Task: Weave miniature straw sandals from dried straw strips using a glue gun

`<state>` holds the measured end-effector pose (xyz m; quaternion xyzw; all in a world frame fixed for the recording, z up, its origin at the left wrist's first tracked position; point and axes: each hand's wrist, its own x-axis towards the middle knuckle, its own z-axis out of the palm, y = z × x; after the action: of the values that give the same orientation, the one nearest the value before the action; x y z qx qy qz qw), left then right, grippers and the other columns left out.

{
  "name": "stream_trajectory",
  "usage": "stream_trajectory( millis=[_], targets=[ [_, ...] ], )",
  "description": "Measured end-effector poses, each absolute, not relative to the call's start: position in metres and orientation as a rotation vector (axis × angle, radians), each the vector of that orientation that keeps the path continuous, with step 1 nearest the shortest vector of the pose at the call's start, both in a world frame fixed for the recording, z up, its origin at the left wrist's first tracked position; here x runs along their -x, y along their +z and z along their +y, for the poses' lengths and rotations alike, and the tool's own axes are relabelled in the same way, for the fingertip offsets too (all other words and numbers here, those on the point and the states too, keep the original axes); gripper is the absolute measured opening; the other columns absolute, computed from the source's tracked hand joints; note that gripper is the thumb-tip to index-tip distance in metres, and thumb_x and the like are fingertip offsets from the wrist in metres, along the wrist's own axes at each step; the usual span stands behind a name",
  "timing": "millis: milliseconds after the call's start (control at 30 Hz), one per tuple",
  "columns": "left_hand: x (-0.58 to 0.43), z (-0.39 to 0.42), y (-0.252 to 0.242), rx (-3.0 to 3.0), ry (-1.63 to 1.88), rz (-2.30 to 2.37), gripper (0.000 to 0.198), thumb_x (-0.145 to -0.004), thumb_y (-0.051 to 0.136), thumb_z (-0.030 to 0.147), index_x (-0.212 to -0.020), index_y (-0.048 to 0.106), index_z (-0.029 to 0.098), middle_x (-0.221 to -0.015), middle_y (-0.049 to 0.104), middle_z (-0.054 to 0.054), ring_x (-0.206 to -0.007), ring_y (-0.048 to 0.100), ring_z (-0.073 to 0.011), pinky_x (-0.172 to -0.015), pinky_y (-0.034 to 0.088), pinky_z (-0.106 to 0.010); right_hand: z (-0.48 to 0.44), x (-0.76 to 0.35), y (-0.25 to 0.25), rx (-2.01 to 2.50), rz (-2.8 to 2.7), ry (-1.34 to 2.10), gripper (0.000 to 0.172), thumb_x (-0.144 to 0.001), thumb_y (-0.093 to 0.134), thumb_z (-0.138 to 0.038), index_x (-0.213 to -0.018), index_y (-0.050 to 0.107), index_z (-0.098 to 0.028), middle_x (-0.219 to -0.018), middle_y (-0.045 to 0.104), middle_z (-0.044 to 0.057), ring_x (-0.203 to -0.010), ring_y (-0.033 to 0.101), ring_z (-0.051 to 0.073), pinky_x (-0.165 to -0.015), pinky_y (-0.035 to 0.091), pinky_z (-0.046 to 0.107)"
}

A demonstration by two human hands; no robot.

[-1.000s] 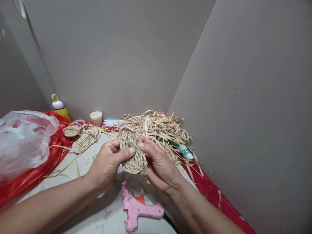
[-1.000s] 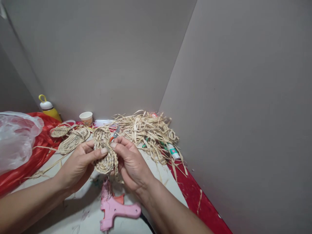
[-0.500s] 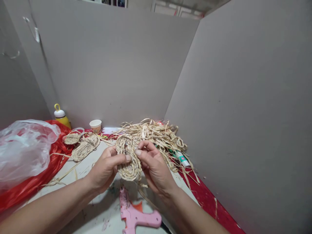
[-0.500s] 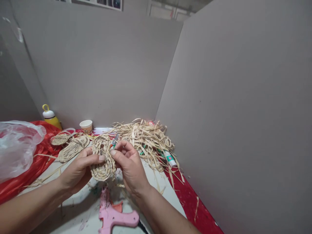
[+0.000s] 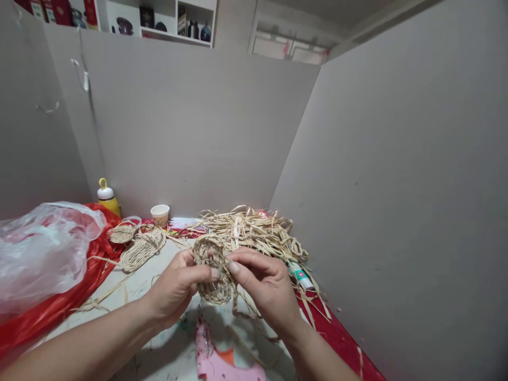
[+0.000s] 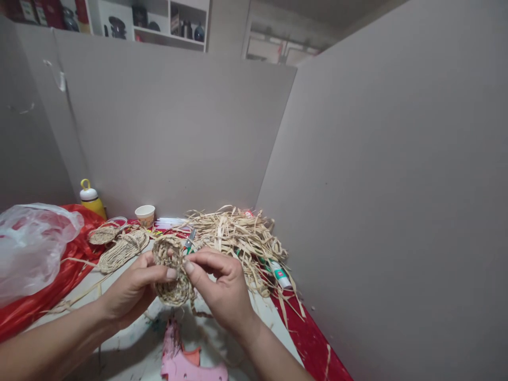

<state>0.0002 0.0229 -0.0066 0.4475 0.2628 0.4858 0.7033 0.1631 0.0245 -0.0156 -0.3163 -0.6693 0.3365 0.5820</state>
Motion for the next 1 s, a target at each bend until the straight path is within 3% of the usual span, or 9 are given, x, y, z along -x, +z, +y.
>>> stream_trajectory(
  millis=[167,267,667,833,1000],
  targets=[
    [-0.001,0.021,-0.005,-1.014,1.077,0.583,0.016,-0.067,0.075,0.016,-0.082,0.071,0.013,-0.071,0.067,-0.002,-0.068,0.058,-0.0133,-0.071,0.044,-0.027,0.023,-0.163,-0.017,0.724,-1.519,0.732,0.009,-0.082,0.067,-0.018,-0.078,0.061,-0.024,-0.069,0.056,-0.006,-0.06,0.051,0.01,-0.055,0.043,0.022],
    [-0.001,0.021,-0.004,-1.024,1.059,0.548,0.018,-0.068,0.076,0.018,-0.084,0.072,0.012,-0.074,0.069,-0.005,-0.071,0.06,-0.0148,-0.07,0.045,-0.026,0.02,-0.166,-0.015,0.728,-1.584,0.618,0.012,-0.082,0.067,-0.016,-0.073,0.061,-0.023,-0.066,0.057,-0.005,-0.059,0.05,0.009,-0.054,0.042,0.022],
    [0.003,0.022,-0.006,-1.121,0.975,0.546,0.024,-0.07,0.077,0.023,-0.091,0.076,0.011,-0.076,0.073,-0.006,-0.069,0.062,-0.0134,-0.067,0.048,-0.024,0.018,-0.177,-0.001,0.453,-1.897,0.038,0.02,-0.079,0.06,0.0,-0.088,0.066,-0.017,-0.073,0.067,0.004,-0.067,0.063,0.014,-0.062,0.052,0.029],
    [0.004,0.022,-0.004,-1.088,1.007,0.539,0.021,-0.071,0.077,0.021,-0.091,0.076,0.014,-0.077,0.074,-0.005,-0.069,0.063,-0.0125,-0.067,0.049,-0.022,0.012,-0.183,0.005,0.437,-2.016,-0.095,0.028,-0.075,0.056,-0.007,-0.101,0.065,-0.014,-0.085,0.071,0.011,-0.076,0.067,0.02,-0.064,0.057,0.033],
    [0.004,0.021,-0.003,-1.08,1.033,0.544,0.02,-0.071,0.077,0.02,-0.09,0.076,0.013,-0.078,0.074,-0.005,-0.069,0.064,-0.013,-0.069,0.05,-0.023,0.01,-0.178,0.004,0.426,-2.016,-0.101,0.029,-0.073,0.06,-0.009,-0.101,0.063,-0.013,-0.08,0.069,0.01,-0.071,0.065,0.02,-0.059,0.056,0.032]
  ],
)
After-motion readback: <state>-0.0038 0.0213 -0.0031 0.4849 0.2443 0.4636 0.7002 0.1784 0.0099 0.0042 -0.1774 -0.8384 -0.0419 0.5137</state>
